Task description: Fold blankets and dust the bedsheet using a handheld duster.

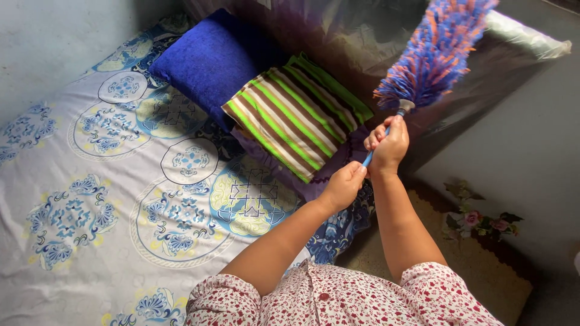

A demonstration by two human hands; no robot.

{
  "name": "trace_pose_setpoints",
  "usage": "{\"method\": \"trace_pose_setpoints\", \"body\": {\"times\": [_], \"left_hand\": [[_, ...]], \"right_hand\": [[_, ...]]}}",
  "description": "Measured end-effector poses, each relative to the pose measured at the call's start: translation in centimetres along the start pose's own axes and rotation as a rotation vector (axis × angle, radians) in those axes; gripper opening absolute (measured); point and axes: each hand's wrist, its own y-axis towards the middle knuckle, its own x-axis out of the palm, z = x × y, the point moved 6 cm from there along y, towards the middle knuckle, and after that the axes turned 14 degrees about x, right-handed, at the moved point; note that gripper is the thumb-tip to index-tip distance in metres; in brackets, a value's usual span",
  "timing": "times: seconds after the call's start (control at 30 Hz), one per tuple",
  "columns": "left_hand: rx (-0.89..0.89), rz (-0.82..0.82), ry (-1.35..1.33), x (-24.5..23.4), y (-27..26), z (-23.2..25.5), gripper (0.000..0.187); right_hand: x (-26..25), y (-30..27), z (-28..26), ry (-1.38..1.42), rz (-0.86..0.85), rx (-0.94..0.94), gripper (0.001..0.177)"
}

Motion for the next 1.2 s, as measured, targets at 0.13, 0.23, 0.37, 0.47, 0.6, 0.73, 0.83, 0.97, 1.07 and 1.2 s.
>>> {"method": "trace_pose_setpoints", "body": {"times": [0.13,0.23,0.37,0.47,0.6,0.73,0.83,0.97,1.07,1.2], "left_hand": [[0.001,-0.067,0.045,0.6,-0.1,0.6,0.028],[0.038,-0.063,0.043,0.7,-0.3,0.6,0.027],[-0.032,-0.026,-0.021,0.6,-0.4,0.3,0.028],[-0.103,-0.020,-0.115,1.0,-0.5,0.0,0.027],[-0.086,-0.056,-0.129,1.5,-0.3,1.1,0.025],[0.016,-0.087,-0.029,1.5,-0.2,0.2,0.026],[0.075,-0.084,0.013,1.5,-0.2,0.7,0.027],[-0.107,-0.054,-0.090,1.5,-0.7,0.4,0.028],[-0.107,-0.041,-0.100,1.4,-0.7,0.9,0.028],[0.056,-0.056,0.023,0.5,-0.1,0.8,0.029]], "right_hand": [[-1.0,-1.6,-1.2,0.031,0.058,-0.070,0.027],[-1.2,-2.2,-1.4,0.047,0.101,-0.085,0.029],[-0.7,-1.0,-0.8,0.016,0.064,-0.017,0.027],[-0.6,-0.7,-0.8,-0.027,0.050,0.020,0.028],[-1.1,-1.1,-1.7,0.007,0.071,-0.046,0.028],[-2.1,-2.5,-2.5,0.065,0.110,-0.124,0.028],[-2.6,-2.7,-2.5,0.096,0.135,-0.148,0.029],[-1.4,-2.2,-1.8,0.023,0.101,-0.056,0.027],[-1.0,-1.4,-1.4,-0.008,0.071,-0.016,0.027],[-0.3,-1.9,-1.9,0.034,0.058,-0.096,0.028]]}}
